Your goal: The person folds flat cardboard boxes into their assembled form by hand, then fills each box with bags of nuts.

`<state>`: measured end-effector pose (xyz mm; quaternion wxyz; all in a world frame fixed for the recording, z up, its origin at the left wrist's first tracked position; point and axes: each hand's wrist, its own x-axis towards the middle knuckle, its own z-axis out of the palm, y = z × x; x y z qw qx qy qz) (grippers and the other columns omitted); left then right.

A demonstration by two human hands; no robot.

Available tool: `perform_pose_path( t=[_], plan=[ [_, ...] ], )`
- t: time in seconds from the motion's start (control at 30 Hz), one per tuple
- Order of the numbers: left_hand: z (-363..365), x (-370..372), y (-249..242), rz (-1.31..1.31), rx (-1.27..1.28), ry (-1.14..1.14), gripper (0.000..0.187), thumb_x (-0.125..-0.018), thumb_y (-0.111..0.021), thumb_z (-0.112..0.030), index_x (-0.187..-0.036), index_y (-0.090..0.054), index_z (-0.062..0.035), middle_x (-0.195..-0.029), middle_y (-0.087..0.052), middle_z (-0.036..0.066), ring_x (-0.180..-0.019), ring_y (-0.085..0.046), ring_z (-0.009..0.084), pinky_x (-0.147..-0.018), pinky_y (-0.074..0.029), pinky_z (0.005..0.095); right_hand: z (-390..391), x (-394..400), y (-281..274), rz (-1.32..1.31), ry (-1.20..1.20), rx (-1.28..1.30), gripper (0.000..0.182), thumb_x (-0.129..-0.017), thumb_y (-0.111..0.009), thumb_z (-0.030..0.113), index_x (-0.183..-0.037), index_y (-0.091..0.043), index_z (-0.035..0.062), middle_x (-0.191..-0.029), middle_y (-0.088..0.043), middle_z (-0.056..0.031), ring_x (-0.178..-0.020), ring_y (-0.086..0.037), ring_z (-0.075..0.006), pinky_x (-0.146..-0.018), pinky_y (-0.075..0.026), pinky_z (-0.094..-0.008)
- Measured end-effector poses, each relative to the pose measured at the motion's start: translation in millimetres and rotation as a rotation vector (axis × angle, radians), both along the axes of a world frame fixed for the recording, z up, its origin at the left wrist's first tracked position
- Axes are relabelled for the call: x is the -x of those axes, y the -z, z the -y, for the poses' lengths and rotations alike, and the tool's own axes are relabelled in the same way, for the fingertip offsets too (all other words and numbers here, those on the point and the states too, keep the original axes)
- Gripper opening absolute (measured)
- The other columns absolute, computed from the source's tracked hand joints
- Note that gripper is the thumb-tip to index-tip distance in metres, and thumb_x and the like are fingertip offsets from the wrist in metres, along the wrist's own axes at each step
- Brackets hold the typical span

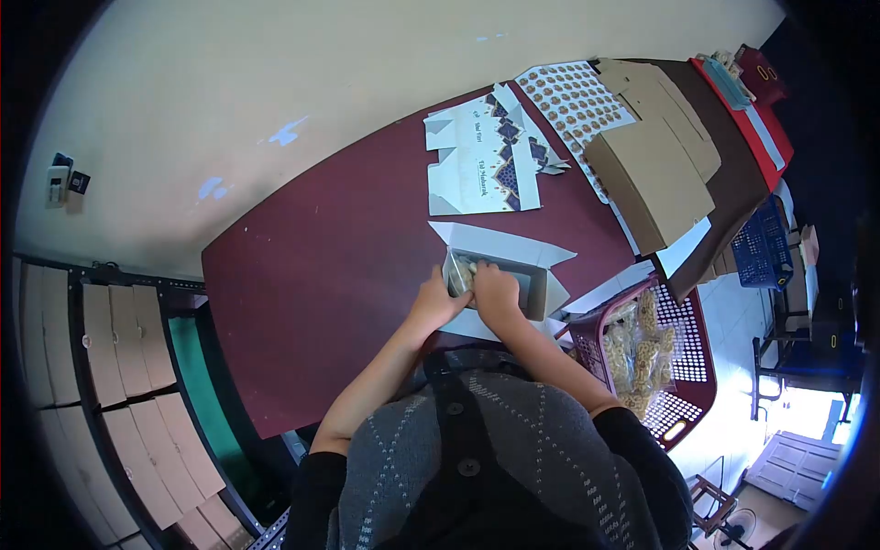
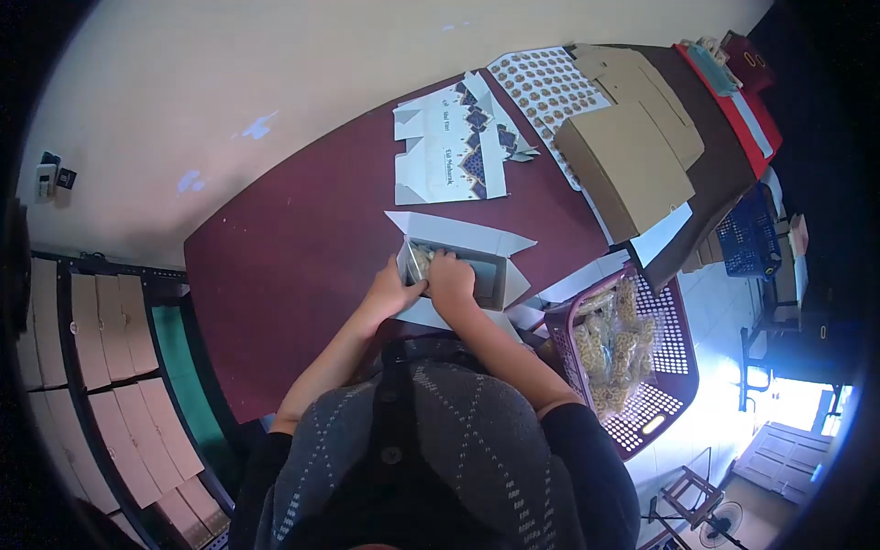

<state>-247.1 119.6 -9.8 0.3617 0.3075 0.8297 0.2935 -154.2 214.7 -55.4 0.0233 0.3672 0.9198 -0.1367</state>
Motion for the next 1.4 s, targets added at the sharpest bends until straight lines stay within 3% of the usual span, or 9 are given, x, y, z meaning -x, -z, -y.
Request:
perform_pose_path(
  t=[0.13,0.23,0.63,0.73,0.77,0.9,0.97,1.13,1.4],
  plan=[
    [7.6,-1.7,16.7,-0.072,-0.115,-0.008,0.069,-0.070,-0.072,-0.034,-0.113,-0.043,0.0102,-0.103,-0.059,0.032,-0.096,-0.060,0.0441,-0.083,-0.048,0.0430,-15.9,-12.8,-10.9,-0.189,0.074,0.317,0.040,-0.071,-0.073,0.021,-0.102,-0.060,0.0009,-0.095,-0.063,-0.0203,-0.089,-0.064,-0.0326,-0.078,-0.052,-0.0390],
    [14.8,-8.5,17.8,-0.003,-0.059,-0.074,0.070,-0.071,-0.072,-0.035,-0.112,-0.041,0.0124,-0.102,-0.059,0.032,-0.097,-0.060,0.0438,-0.083,-0.048,0.0427,-14.5,-27.9,-15.3,-0.664,0.064,0.506,0.030,-0.076,-0.070,0.018,-0.095,-0.058,-0.0006,-0.091,-0.061,-0.0214,-0.097,-0.060,-0.0293,-0.084,-0.047,-0.0384],
    [21.7,-1.0,62.5,0.294,-0.259,-0.187,0.064,-0.079,-0.067,-0.024,-0.130,-0.041,0.0036,-0.122,-0.055,0.016,-0.111,-0.054,0.0254,-0.094,-0.042,0.0347,-34.8,-38.3,3.2,-0.603,0.143,0.827,0.022,-0.079,-0.068,0.017,-0.090,-0.064,-0.0015,-0.077,-0.066,-0.0111,-0.074,-0.063,-0.0197,-0.071,-0.049,-0.0313],
    [28.5,10.4,63.0,0.448,-0.195,-0.242,0.082,-0.074,-0.070,-0.040,-0.126,-0.038,0.0143,-0.119,-0.054,0.028,-0.112,-0.055,0.0344,-0.094,-0.043,0.0362,-34.7,-40.8,-6.6,-0.550,0.080,0.668,0.024,-0.080,-0.066,0.020,-0.092,-0.065,-0.0007,-0.081,-0.067,-0.0148,-0.077,-0.065,-0.0235,-0.073,-0.050,-0.0331],
    [29.4,-0.4,9.0,0.229,-0.051,-0.255,0.091,-0.077,-0.067,-0.042,-0.137,-0.024,0.0114,-0.131,-0.042,0.032,-0.125,-0.042,0.0376,-0.101,-0.036,0.0404,-33.7,-41.3,-16.8,-0.499,0.090,0.644,0.026,-0.080,-0.066,0.022,-0.095,-0.065,0.0004,-0.085,-0.067,-0.0176,-0.082,-0.065,-0.0280,-0.075,-0.050,-0.0355],
    [29.1,-24.0,-26.9,-0.326,-0.209,-0.293,0.090,-0.082,-0.064,-0.037,-0.143,-0.012,0.0050,-0.143,-0.021,0.033,-0.136,-0.022,0.0411,-0.107,-0.025,0.0471,-31.2,-47.6,-29.0,-0.562,0.131,0.523,0.026,-0.081,-0.066,0.018,-0.097,-0.063,-0.0023,-0.087,-0.066,-0.0177,-0.081,-0.065,-0.0272,-0.074,-0.050,-0.0341],
    [18.9,-46.5,-62.7,-0.348,-0.369,-0.246,0.084,-0.085,-0.061,-0.029,-0.145,-0.009,-0.0006,-0.148,-0.006,0.029,-0.138,-0.009,0.0430,-0.109,-0.017,0.0525,-30.4,-52.5,-25.0,-0.621,0.131,0.464,0.025,-0.083,-0.064,0.017,-0.098,-0.063,-0.0021,-0.090,-0.065,-0.0179,-0.083,-0.065,-0.0287,-0.075,-0.050,-0.0350],
    [-24.7,-112.2,-55.7,-0.399,-0.638,0.062,0.072,-0.085,-0.060,-0.021,-0.142,-0.021,0.0004,-0.147,-0.015,0.025,-0.136,-0.015,0.0455,-0.108,-0.019,0.0530,-29.3,-106.2,-57.9,-0.890,0.058,0.250,0.019,-0.084,-0.060,0.010,-0.100,-0.061,0.0001,-0.098,-0.061,-0.0162,-0.095,-0.059,-0.0326,-0.080,-0.048,-0.0387],
    [-109.6,-265.1,17.0,-0.218,-0.602,0.689,0.063,-0.083,-0.057,-0.020,-0.139,-0.031,-0.0081,-0.144,-0.026,0.021,-0.135,-0.019,0.0453,-0.106,-0.018,0.0597,-55.2,-323.7,-13.1,-0.793,0.582,0.092,0.020,-0.082,-0.056,0.005,-0.100,-0.063,0.0022,-0.098,-0.060,-0.0174,-0.094,-0.057,-0.0362,-0.083,-0.046,-0.0403]
  ],
)
